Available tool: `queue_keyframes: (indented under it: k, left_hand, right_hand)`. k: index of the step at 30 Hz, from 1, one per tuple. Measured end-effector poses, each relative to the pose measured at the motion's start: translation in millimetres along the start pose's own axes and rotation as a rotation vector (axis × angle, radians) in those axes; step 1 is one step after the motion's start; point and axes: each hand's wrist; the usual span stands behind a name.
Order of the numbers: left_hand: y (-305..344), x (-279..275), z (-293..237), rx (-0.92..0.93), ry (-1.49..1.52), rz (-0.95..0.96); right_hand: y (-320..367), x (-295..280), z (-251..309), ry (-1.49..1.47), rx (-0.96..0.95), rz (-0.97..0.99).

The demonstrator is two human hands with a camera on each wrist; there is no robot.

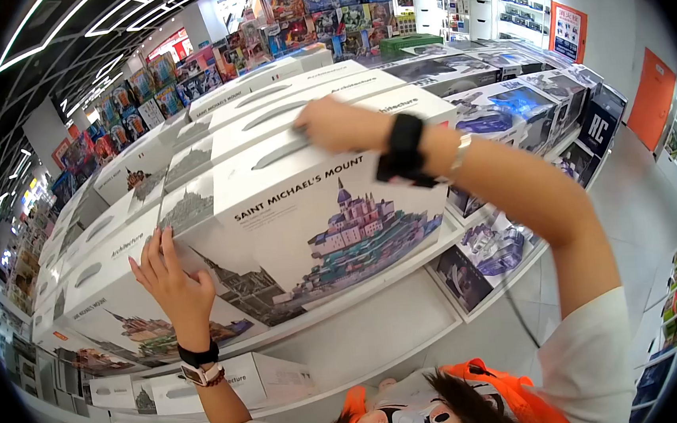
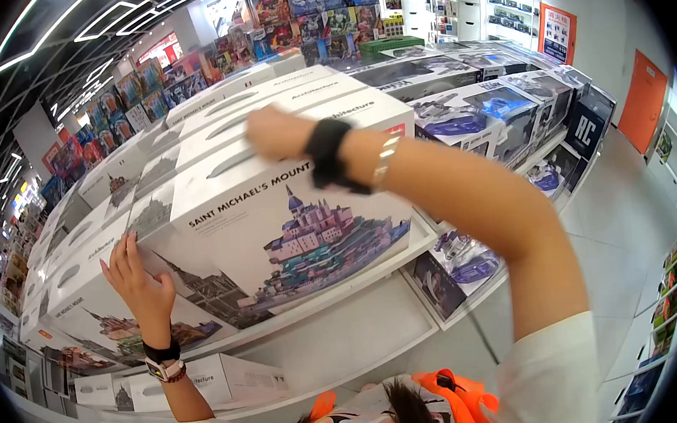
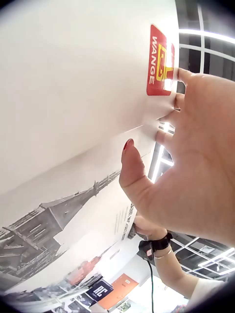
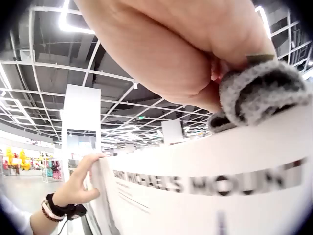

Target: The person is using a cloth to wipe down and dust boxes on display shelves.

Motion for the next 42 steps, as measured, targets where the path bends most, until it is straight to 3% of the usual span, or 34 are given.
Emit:
queue_keyframes:
  k: [1, 3, 5, 7, 10, 11, 12, 14, 18, 20, 22, 24, 25, 27, 29, 30, 33, 35, 39, 42]
  left_hand:
    - [-0.1, 0.9, 0.5, -0.002, 0.0, 0.003]
    - [0.5, 0.5, 0.8, 0.003, 0.003, 0.009]
    - [0.6, 1.7, 0.6, 0.0, -0.007, 0.006]
    - [0.1, 3.4, 3.0, 0.006, -0.011, 0.005]
    - [3.7, 2.1, 2.9, 0.009, -0.007, 0.013]
    - [2.0, 1.8, 3.3, 0.017, 0.005, 0.005]
    - [1.1, 0.9, 3.9, 0.017, 0.002, 0.005]
    - [1.0, -0.3, 3.3, 0.022, -0.003, 0.027]
    - [1.6, -4.0, 1.9, 0.02, 0.007, 0.055]
    - [0.8, -3.0, 0.7, 0.024, 0.018, 0.037]
    - [1.6, -0.8, 1.7, 0.023, 0.004, 0.034]
    - [1.0, 1.5, 2.1, 0.022, -0.005, 0.034]
    - [1.3, 2.2, 2.2, 0.018, -0.011, 0.028]
    - [1.6, 1.7, 1.4, 0.013, -0.019, 0.021]
    - [0.7, 2.0, -0.5, 0.006, -0.004, 0.014]
    - [0.4, 3.1, -0.4, 0.015, 0.003, 0.012]
    - [1.5, 5.3, 0.0, 0.007, 0.001, 0.003]
    - [1.3, 3.1, -0.8, 0.001, -0.003, 0.009]
    - [1.4, 4.0, 0.8, 0.003, -0.016, 0.018]
    - [1.2, 1.6, -0.5, 0.014, -0.019, 0.015]
  right_hand:
    - [-20.5, 21.5, 7.6, 0.08, -0.103, -0.075]
    - [-18.4, 26.5, 41.6, -0.069, 0.001, -0.157]
    - [-2.3, 10.9, 42.6, -0.108, -0.038, -0.102]
    - [5.2, 19.0, 11.3, -0.106, -0.074, -0.16]
    - [44.0, -5.6, -27.2, 0.114, -0.023, -0.084]
    - [60.2, -5.8, -49.2, 0.071, -0.004, -0.179]
    - [74.7, -21.2, -56.6, 0.123, 0.113, -0.09]
    - [98.2, -25.7, -94.1, 0.163, 0.208, -0.122]
    - [110.3, -28.7, -101.9, 0.054, 0.303, -0.172]
    - [92.5, -12.6, -99.3, 0.268, 0.331, -0.146]
    - [76.4, -7.8, -75.6, 0.162, 0.19, -0.189]
    - [55.9, -17.0, -33.0, 0.049, 0.139, -0.086]
    - [46.7, 2.0, -30.8, -0.064, 0.085, -0.182]
    - [45.1, 6.1, 5.1, 0.007, 0.078, -0.209]
    - [53.1, 15.1, 3.8, -0.022, -0.108, -0.445]
    - [58.1, 11.1, -2.6, -0.018, -0.097, -0.45]
    - [83.1, -8.8, -30.7, -0.246, 0.016, -0.267]
    - [101.3, -18.0, -54.5, -0.167, 0.157, -0.222]
    - [121.2, -33.5, -88.6, -0.063, 0.194, -0.242]
    - [101.3, -46.0, -116.7, 0.1, 0.26, -0.034]
Point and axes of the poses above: each hand's wrist, its own y-axis away from the middle knuckle, its own x-axis out of the palm, z = x × y, and after that the axes turned 1 degree about -x, right-handed
